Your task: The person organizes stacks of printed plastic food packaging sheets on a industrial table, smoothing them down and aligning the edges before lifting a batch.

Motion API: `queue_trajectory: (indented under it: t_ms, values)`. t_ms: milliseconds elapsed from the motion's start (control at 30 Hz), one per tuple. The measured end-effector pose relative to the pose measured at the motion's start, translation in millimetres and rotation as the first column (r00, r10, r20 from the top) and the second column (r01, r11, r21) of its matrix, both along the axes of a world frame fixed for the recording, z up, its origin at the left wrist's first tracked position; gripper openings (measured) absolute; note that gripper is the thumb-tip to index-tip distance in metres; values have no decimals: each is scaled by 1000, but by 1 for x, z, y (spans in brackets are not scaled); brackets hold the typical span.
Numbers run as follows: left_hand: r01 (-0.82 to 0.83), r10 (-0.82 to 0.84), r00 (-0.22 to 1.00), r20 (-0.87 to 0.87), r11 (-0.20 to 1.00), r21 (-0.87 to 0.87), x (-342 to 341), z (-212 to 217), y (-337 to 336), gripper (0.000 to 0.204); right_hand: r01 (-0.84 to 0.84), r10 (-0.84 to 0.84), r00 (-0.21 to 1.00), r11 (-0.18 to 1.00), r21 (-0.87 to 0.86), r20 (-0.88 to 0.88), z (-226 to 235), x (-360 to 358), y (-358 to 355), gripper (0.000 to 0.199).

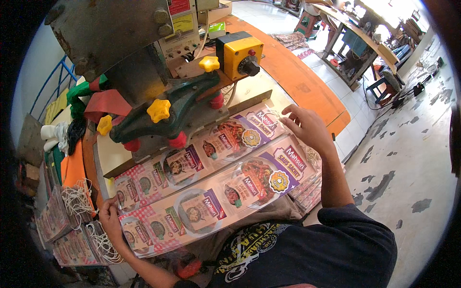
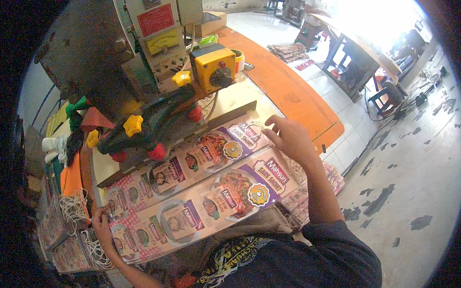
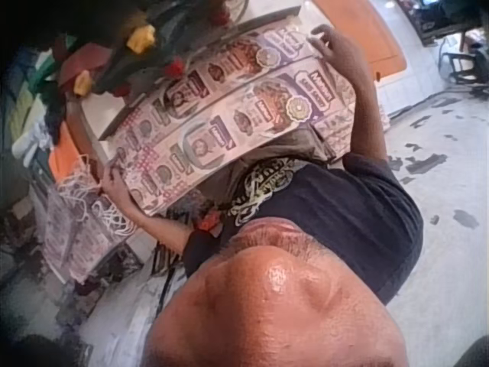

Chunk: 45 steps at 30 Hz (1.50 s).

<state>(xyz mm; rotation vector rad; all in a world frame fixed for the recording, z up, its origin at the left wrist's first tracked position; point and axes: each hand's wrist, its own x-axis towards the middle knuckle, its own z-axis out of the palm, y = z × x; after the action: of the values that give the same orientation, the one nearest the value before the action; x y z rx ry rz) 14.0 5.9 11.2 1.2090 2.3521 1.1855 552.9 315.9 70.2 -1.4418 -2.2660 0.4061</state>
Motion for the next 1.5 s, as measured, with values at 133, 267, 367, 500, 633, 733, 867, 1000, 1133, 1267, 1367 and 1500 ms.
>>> queue_trajectory:
  t_ms: [133, 267, 367, 500, 633, 733, 867, 1000, 1133, 1267, 1367, 1500]
  values:
    - [-8, 9, 1000, -28, 999, 36, -6, -8, -2, 28, -10, -11, 995, 979, -206, -101, -17, -2, 22, 28]
    - [-8, 7, 999, -33, 1000, -25, -7, -3, -2, 28, -46, -37, 952, 964, -263, -303, -31, -3, 24, 26]
    - [-10, 10, 1000, -14, 1000, 22, -8, -6, -5, 28, -88, -77, 867, 949, -303, -493, -43, -1, 23, 26]
    - [-8, 8, 1000, -26, 1000, 0, -3, -1, -4, 29, -68, -83, 869, 956, -284, -487, -45, 2, 24, 26]
    - [-11, 11, 1000, -23, 1000, -17, 2, 0, 2, 29, -47, -84, 877, 965, -258, -474, -46, 1, 27, 25]
    - [-50, 52, 998, -28, 998, 37, -3, -8, -5, 29, -64, -67, 880, 964, -257, -470, -48, -2, 30, 23]
    - [-81, 78, 994, -71, 996, -38, 2, 4, -8, 26, -92, -76, 838, 956, -278, -540, -52, -5, 28, 18]
    - [-31, 30, 999, -46, 999, -17, 5, 6, 3, 27, -74, -84, 839, 961, -266, -538, -55, -1, 26, 16]
    - [-30, 29, 999, -39, 999, -26, 13, 15, 2, 29, -95, -59, 846, 962, -258, -530, -57, -1, 26, 15]
    - [-28, 28, 1000, -11, 1000, -14, 15, 17, 3, 33, -75, -72, 854, 963, -260, -515, -56, -4, 27, 15]
    - [-39, 39, 999, 8, 999, 4, 14, 14, 3, 33, -87, -68, 833, 964, -251, -549, -57, -5, 27, 15]
    - [-34, 34, 999, 20, 999, -9, 14, 14, 4, 33, -92, -62, 826, 966, -243, -561, -57, -5, 28, 14]
